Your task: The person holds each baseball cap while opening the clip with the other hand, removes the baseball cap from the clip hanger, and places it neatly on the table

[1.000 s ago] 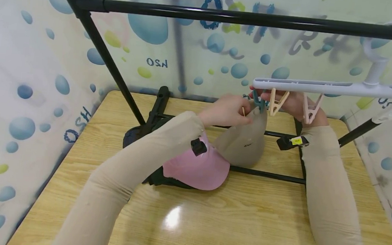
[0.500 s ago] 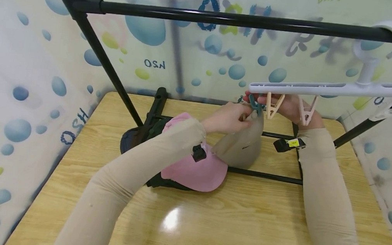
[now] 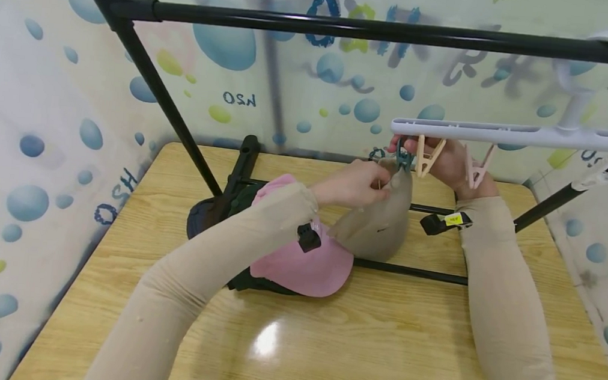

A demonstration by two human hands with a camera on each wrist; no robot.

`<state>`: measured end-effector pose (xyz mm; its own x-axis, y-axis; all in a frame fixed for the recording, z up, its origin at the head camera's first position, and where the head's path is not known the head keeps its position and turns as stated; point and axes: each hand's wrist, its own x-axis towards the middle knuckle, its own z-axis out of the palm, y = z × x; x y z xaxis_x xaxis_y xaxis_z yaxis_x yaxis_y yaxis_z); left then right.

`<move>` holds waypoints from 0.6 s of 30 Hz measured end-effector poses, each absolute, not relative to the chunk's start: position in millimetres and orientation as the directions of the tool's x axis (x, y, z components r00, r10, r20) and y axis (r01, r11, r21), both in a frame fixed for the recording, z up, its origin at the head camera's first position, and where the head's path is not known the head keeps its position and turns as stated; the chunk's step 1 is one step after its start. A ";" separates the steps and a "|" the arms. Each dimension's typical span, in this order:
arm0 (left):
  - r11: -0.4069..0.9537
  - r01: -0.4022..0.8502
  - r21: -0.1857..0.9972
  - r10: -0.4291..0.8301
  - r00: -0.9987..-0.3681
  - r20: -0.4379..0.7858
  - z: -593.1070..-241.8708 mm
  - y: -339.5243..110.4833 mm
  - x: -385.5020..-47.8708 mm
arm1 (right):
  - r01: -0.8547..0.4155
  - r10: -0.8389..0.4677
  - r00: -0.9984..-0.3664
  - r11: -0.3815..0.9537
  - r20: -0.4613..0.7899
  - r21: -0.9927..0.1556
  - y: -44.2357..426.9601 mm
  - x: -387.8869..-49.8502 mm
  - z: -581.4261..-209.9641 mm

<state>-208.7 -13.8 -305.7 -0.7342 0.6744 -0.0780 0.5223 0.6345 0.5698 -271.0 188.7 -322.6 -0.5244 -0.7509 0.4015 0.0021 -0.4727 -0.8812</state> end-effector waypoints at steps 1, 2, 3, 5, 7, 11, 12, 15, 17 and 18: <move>0.636 0.522 0.569 0.676 -0.732 -0.084 -304.9 -13.7 -208.0 | -0.008 -0.734 -0.540 -0.484 0.411 -0.875 188.6 -272.3 -323.8; 0.637 0.522 0.567 0.679 -0.729 -0.091 -303.9 -13.7 -206.9 | -0.135 -0.705 -0.560 -0.440 0.435 -0.888 188.1 -273.6 -324.6; 0.638 0.524 0.564 0.682 -0.725 -0.098 -303.1 -13.7 -205.9 | -0.275 -0.651 -0.604 -0.372 0.460 -0.887 187.0 -273.4 -324.7; 0.634 0.526 0.567 0.688 -0.718 -0.104 -302.3 -13.2 -203.9 | -0.282 -0.623 -0.619 -0.392 0.479 -0.875 187.7 -276.2 -325.9; 0.631 0.535 0.562 0.693 -0.714 -0.099 -301.8 -13.1 -202.2 | -0.289 -0.593 -0.626 -0.426 0.506 -0.857 188.1 -279.0 -326.1; 0.621 0.559 0.550 0.704 -0.706 -0.077 -301.3 -12.0 -199.1 | -0.339 -0.500 -0.679 -0.435 0.537 -0.834 189.9 -281.7 -324.0; 0.619 0.563 0.548 0.704 -0.707 -0.069 -301.1 -12.1 -198.4 | -0.342 -0.478 -0.707 -0.416 0.522 -0.843 190.3 -281.2 -322.8; 0.611 0.566 0.554 0.701 -0.711 -0.047 -299.1 -12.0 -196.7 | -0.345 -0.434 -0.762 -0.356 0.480 -0.868 192.2 -277.6 -319.3; 0.599 0.562 0.570 0.697 -0.717 -0.025 -296.3 -12.7 -195.7 | -0.331 -0.424 -0.778 -0.352 0.464 -0.876 193.7 -275.2 -317.3; 0.592 0.562 0.577 0.695 -0.719 -0.012 -294.7 -13.1 -195.3 | -0.329 -0.425 -0.779 -0.347 0.460 -0.878 194.9 -274.7 -316.5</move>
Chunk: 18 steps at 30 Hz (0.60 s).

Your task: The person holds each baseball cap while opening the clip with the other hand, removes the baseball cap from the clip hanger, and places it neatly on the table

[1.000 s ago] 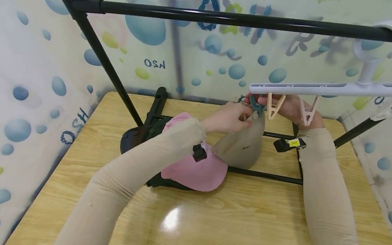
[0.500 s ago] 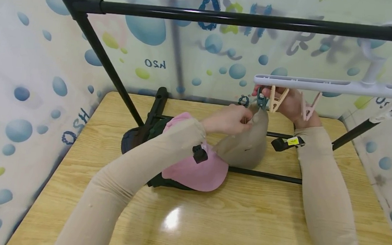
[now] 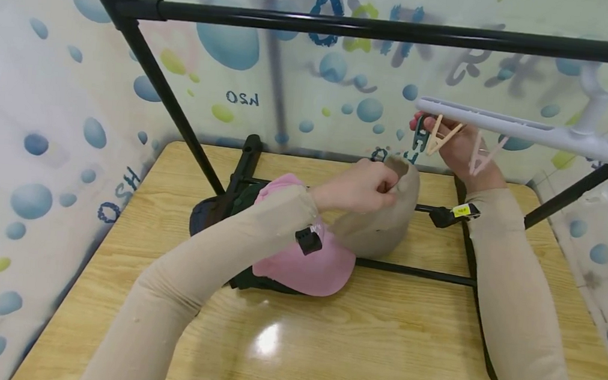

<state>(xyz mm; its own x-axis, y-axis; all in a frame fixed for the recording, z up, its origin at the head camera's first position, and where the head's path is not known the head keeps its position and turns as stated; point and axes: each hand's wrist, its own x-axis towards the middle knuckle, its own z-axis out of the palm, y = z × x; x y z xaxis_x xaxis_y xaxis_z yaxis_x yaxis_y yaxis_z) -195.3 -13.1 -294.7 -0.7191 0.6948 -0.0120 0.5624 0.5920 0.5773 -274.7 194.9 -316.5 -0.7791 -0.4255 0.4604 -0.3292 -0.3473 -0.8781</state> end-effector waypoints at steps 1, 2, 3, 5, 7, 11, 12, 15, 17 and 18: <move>0.587 0.568 0.578 0.695 -0.719 0.001 -292.5 -13.5 -194.9 | -0.331 -0.430 -0.776 -0.345 0.462 -0.878 196.3 -274.5 -316.2; 0.579 0.574 0.579 0.695 -0.719 0.017 -290.0 -14.2 -194.5 | -0.332 -0.430 -0.778 -0.337 0.458 -0.881 197.4 -274.9 -315.6; 0.572 0.584 0.577 0.697 -0.716 0.034 -287.5 -15.3 -194.2 | -0.331 -0.436 -0.778 -0.326 0.451 -0.886 198.6 -275.4 -315.2; 0.564 0.589 0.580 0.694 -0.718 0.053 -281.9 -18.4 -193.2 | -0.330 -0.449 -0.780 -0.295 0.435 -0.897 201.3 -277.4 -314.9; 0.559 0.586 0.587 0.691 -0.721 0.061 -275.5 -22.6 -192.3 | -0.318 -0.462 -0.787 -0.265 0.409 -0.910 203.6 -279.8 -314.7; 0.565 0.544 0.621 0.673 -0.739 0.034 -264.3 -30.7 -191.6 | -0.295 -0.490 -0.787 -0.234 0.375 -0.926 208.8 -283.1 -315.4; 0.566 0.537 0.626 0.670 -0.742 0.030 -262.3 -32.3 -191.6 | -0.290 -0.495 -0.787 -0.229 0.368 -0.929 209.7 -283.5 -315.7; 0.573 0.528 0.627 0.659 -0.751 0.030 -258.6 -35.7 -190.4 | -0.278 -0.517 -0.779 -0.222 0.355 -0.934 213.0 -283.1 -317.3; 0.573 0.534 0.622 0.658 -0.752 0.040 -258.1 -37.0 -188.6 | -0.278 -0.534 -0.765 -0.230 0.359 -0.933 215.0 -281.9 -318.6; 0.573 0.537 0.619 0.657 -0.752 0.045 -258.2 -37.5 -187.5 | -0.280 -0.543 -0.756 -0.235 0.365 -0.931 216.1 -281.0 -319.3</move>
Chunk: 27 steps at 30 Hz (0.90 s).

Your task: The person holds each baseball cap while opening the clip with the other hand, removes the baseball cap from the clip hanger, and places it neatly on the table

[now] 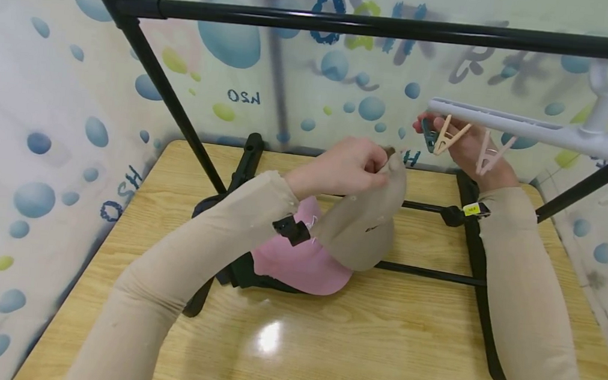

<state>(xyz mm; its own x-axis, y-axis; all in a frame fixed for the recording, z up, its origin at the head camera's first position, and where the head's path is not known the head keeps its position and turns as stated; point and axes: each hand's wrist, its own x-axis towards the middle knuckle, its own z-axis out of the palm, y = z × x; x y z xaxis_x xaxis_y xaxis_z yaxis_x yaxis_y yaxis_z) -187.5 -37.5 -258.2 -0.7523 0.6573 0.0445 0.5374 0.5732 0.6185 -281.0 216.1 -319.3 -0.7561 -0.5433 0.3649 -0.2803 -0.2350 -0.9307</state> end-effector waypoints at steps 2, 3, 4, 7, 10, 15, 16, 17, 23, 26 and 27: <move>0.571 0.545 0.614 0.660 -0.750 0.052 -259.7 -37.8 -186.2 | -0.291 -0.576 -0.717 -0.264 0.392 -0.920 219.9 -279.5 -321.7; 0.573 0.543 0.613 0.658 -0.752 0.051 -260.4 -38.1 -185.6 | -0.293 -0.581 -0.709 -0.273 0.400 -0.916 221.0 -279.1 -322.8; 0.575 0.538 0.616 0.654 -0.755 0.048 -261.0 -38.6 -185.1 | -0.291 -0.582 -0.706 -0.282 0.404 -0.914 221.8 -278.8 -323.8; 0.589 0.509 0.628 0.637 -0.770 0.028 -261.5 -40.3 -184.1 | -0.274 -0.564 -0.732 -0.272 0.383 -0.923 222.9 -278.8 -326.4; 0.599 0.487 0.636 0.622 -0.783 0.014 -260.3 -42.3 -183.3 | -0.252 -0.508 -0.796 -0.217 0.329 -0.943 222.9 -280.0 -328.7; 0.598 0.496 0.629 0.620 -0.784 0.028 -261.7 -45.0 -183.2 | -0.209 -0.492 -0.822 -0.206 0.286 -0.956 227.0 -280.7 -335.8; 0.598 0.497 0.628 0.620 -0.784 0.030 -262.6 -45.4 -183.2 | -0.189 -0.501 -0.822 -0.211 0.272 -0.959 228.2 -280.0 -337.4; 0.599 0.497 0.627 0.619 -0.785 0.031 -263.9 -45.8 -183.4 | -0.169 -0.509 -0.822 -0.210 0.255 -0.963 229.2 -279.4 -339.1; 0.601 0.467 0.649 0.608 -0.794 0.009 -269.4 -48.4 -183.3 | -0.110 -0.496 -0.865 0.032 0.079 -0.993 232.4 -275.6 -349.7; 0.593 0.457 0.663 0.614 -0.789 -0.004 -270.9 -50.0 -181.8 | -0.116 -0.487 -0.873 0.147 0.030 -0.982 233.2 -273.7 -355.3; 0.590 0.451 0.670 0.615 -0.788 -0.011 -271.4 -50.6 -181.1 | -0.122 -0.491 -0.871 0.162 0.027 -0.979 233.5 -273.3 -357.0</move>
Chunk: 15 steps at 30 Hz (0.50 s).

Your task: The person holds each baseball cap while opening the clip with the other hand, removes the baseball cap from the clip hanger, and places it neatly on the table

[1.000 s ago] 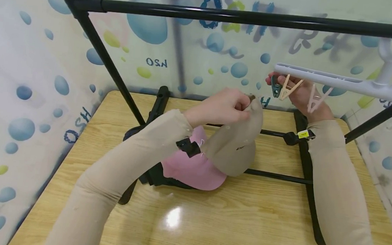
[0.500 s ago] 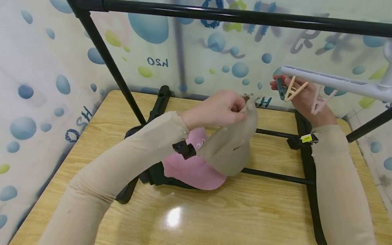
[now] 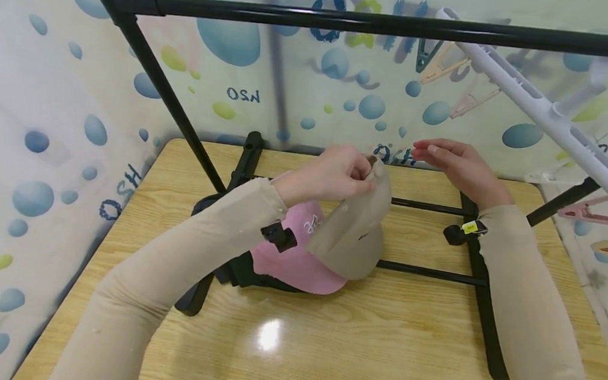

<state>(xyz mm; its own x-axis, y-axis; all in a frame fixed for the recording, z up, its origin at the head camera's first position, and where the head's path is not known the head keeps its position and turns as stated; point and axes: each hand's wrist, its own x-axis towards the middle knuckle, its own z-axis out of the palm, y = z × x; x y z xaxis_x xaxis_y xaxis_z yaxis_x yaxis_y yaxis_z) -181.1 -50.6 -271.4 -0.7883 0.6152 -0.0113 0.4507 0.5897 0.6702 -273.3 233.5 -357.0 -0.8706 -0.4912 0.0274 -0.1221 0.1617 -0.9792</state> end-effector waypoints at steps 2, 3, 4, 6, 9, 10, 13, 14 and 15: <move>0.585 0.440 0.681 0.618 -0.786 -0.023 -272.7 -52.1 -179.6 | -0.131 -0.503 -0.864 0.169 0.029 -0.977 233.7 -272.8 -359.9; 0.583 0.432 0.689 0.618 -0.785 -0.031 -273.3 -52.9 -178.8 | -0.131 -0.509 -0.861 0.171 0.026 -0.976 233.8 -272.4 -361.0; 0.581 0.420 0.697 0.616 -0.787 -0.040 -273.8 -53.8 -177.9 | -0.127 -0.511 -0.859 0.179 0.018 -0.975 233.9 -271.9 -361.8; 0.581 0.396 0.711 0.607 -0.793 -0.055 -275.1 -55.7 -176.5 | -0.123 -0.516 -0.857 0.210 -0.003 -0.970 234.3 -270.2 -362.7; 0.576 0.360 0.734 0.590 -0.804 -0.069 -277.0 -58.5 -175.1 | -0.103 -0.515 -0.855 0.284 -0.061 -0.953 234.5 -266.6 -363.1; 0.574 0.346 0.742 0.583 -0.809 -0.074 -278.1 -59.4 -175.0 | -0.103 -0.518 -0.852 0.303 -0.073 -0.947 234.8 -265.7 -363.9; 0.558 0.295 0.776 0.566 -0.819 -0.096 -280.4 -61.7 -174.9 | -0.140 -0.550 -0.833 0.310 -0.057 -0.940 236.9 -264.4 -368.4; 0.552 0.271 0.789 0.559 -0.822 -0.109 -280.9 -62.1 -174.8 | -0.155 -0.562 -0.826 0.298 -0.042 -0.942 237.2 -264.3 -370.4; 0.546 0.249 0.800 0.554 -0.824 -0.122 -281.6 -62.6 -174.6 | -0.170 -0.572 -0.820 0.288 -0.027 -0.942 237.7 -264.2 -372.3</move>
